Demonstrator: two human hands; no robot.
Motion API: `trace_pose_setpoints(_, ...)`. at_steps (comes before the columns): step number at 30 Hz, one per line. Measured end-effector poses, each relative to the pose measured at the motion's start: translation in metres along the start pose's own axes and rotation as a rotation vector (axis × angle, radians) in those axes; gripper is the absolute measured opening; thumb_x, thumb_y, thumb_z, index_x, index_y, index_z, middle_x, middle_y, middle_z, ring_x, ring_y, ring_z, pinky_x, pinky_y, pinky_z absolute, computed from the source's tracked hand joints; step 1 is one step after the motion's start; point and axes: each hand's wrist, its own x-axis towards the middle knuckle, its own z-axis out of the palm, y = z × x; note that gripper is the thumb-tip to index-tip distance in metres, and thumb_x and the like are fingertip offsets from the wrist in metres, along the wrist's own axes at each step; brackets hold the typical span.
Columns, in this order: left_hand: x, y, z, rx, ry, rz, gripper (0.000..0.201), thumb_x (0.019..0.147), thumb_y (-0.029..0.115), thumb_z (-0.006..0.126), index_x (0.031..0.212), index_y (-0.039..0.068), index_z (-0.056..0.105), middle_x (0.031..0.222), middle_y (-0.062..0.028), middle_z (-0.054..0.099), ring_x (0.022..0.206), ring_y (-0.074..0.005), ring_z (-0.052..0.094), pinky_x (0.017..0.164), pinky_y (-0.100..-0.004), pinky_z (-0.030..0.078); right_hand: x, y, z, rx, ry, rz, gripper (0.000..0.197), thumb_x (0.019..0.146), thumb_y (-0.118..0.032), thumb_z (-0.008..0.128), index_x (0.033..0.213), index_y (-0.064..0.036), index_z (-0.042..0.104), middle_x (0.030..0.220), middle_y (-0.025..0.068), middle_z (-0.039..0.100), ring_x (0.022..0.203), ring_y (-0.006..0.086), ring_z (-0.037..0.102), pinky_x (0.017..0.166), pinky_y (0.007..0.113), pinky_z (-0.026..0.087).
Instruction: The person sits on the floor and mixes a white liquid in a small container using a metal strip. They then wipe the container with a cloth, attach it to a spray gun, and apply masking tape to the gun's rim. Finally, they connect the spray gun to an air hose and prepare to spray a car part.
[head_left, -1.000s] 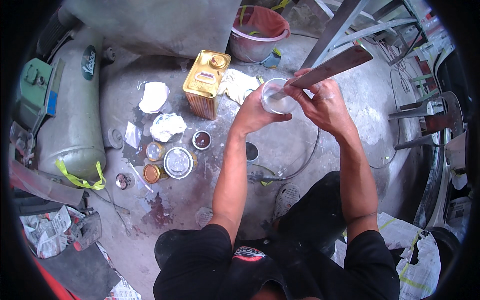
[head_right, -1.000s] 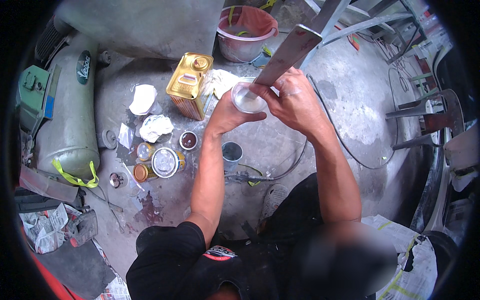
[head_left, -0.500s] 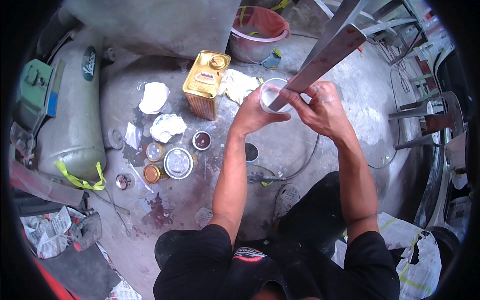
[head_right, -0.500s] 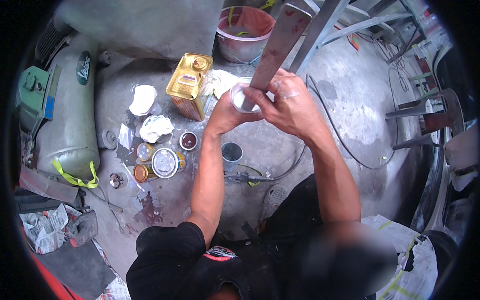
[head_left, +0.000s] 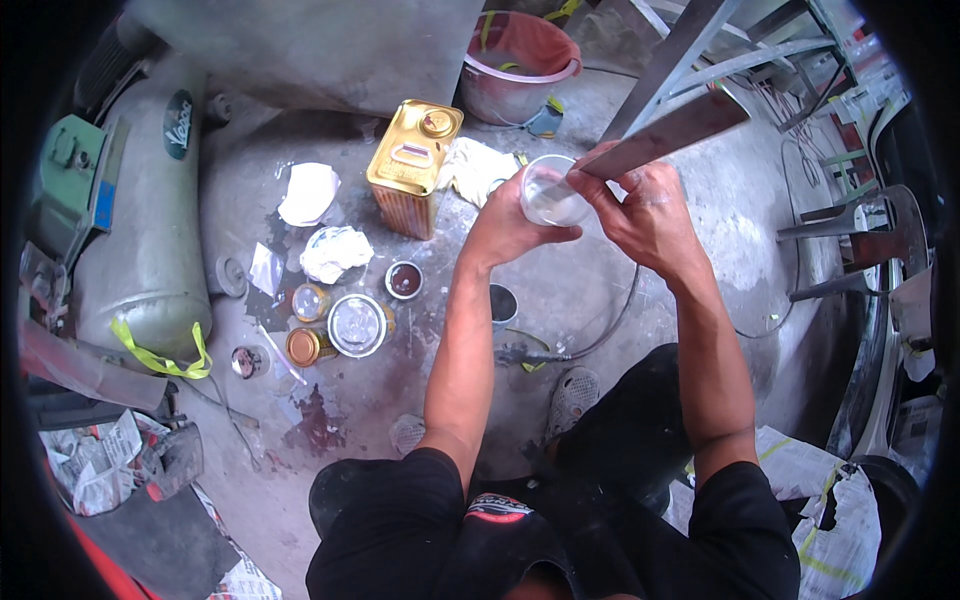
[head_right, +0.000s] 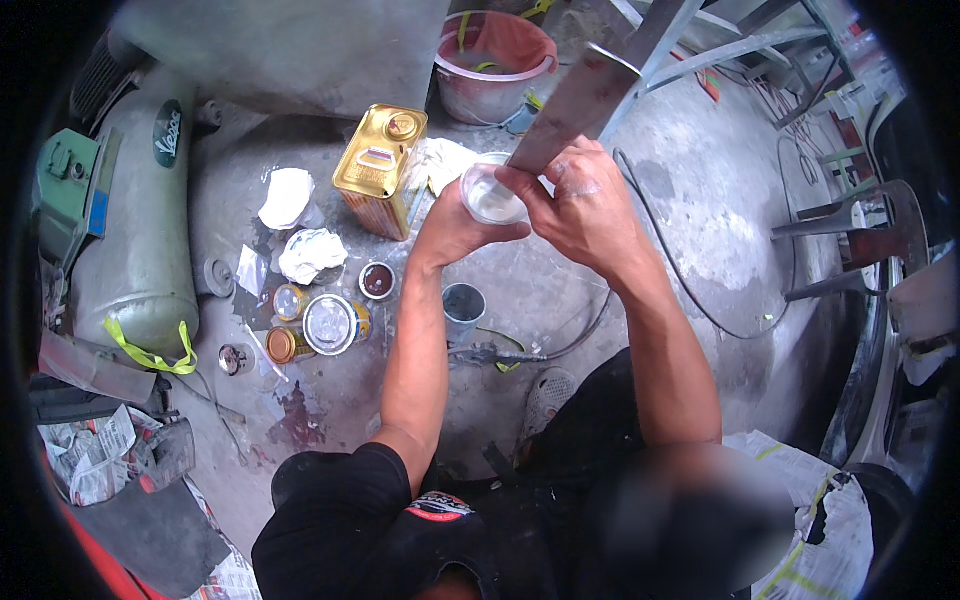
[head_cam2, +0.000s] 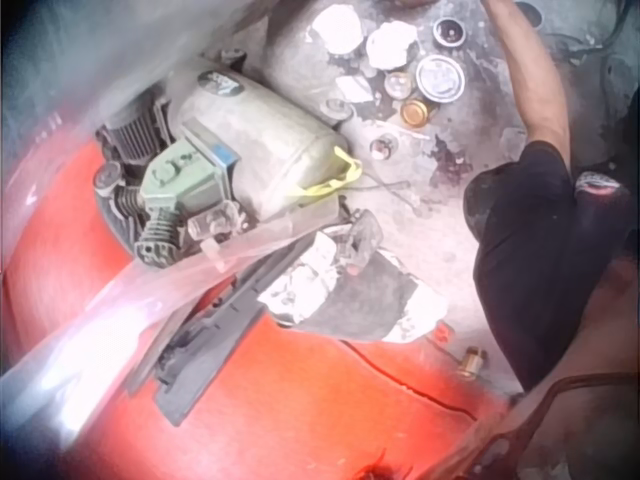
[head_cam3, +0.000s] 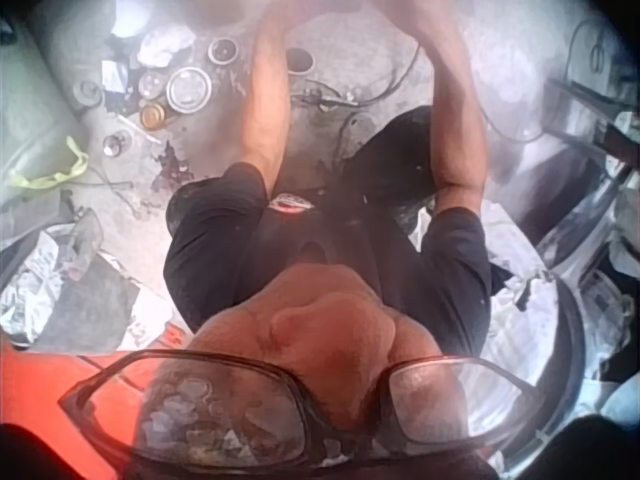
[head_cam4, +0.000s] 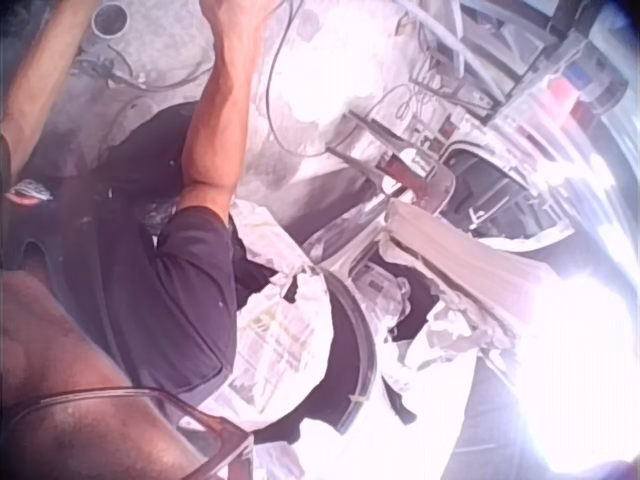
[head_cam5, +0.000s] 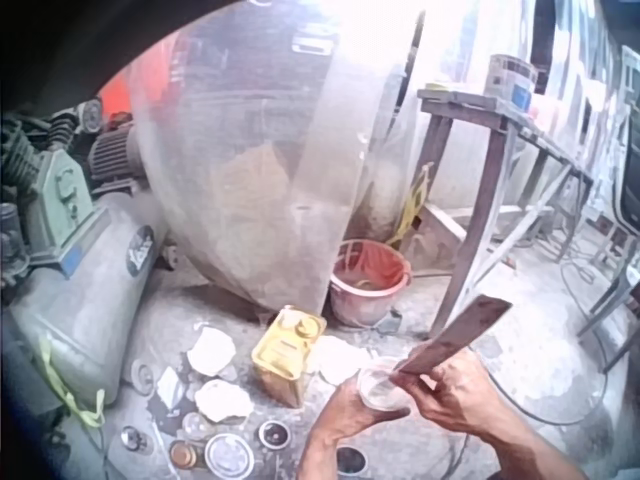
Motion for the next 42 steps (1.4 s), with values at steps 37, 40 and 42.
trace_pose_setpoints(37,-0.002,0.008,0.003,0.032,-0.029,-0.073,0.074,0.061,0.019,0.095,0.126,0.006,0.061,0.114,-0.0078,0.07,0.106,-0.0199,0.066,0.094,-0.0348,0.051,0.001,-0.003,0.005,0.087,0.02,0.089,0.014,0.089,-0.015,0.073,0.092,-0.0011,0.076,0.087,0.0153,0.07,0.076,0.0314,0.067,0.07,0.042,0.053)
trace_pose_setpoints(40,-0.002,0.007,0.003,0.012,-0.03,-0.104,0.074,0.061,0.019,0.095,0.125,0.006,0.061,0.114,-0.0079,0.07,0.106,-0.0199,0.066,0.094,-0.0348,0.051,0.001,-0.001,0.0,-0.057,0.028,0.029,0.015,0.089,-0.016,0.073,0.092,-0.001,0.076,0.086,0.0153,0.07,0.077,0.0309,0.067,0.069,0.042,0.053)
trace_pose_setpoints(42,-0.002,0.006,0.002,-0.005,-0.034,-0.102,0.073,0.061,0.02,0.095,0.125,0.006,0.061,0.114,-0.0082,0.07,0.106,-0.02,0.066,0.094,-0.0349,0.051,0.002,-0.004,-0.002,-0.042,-0.015,0.094,0.016,0.089,-0.016,0.073,0.093,-0.001,0.076,0.085,0.0153,0.07,0.077,0.0306,0.067,0.068,0.041,0.053)
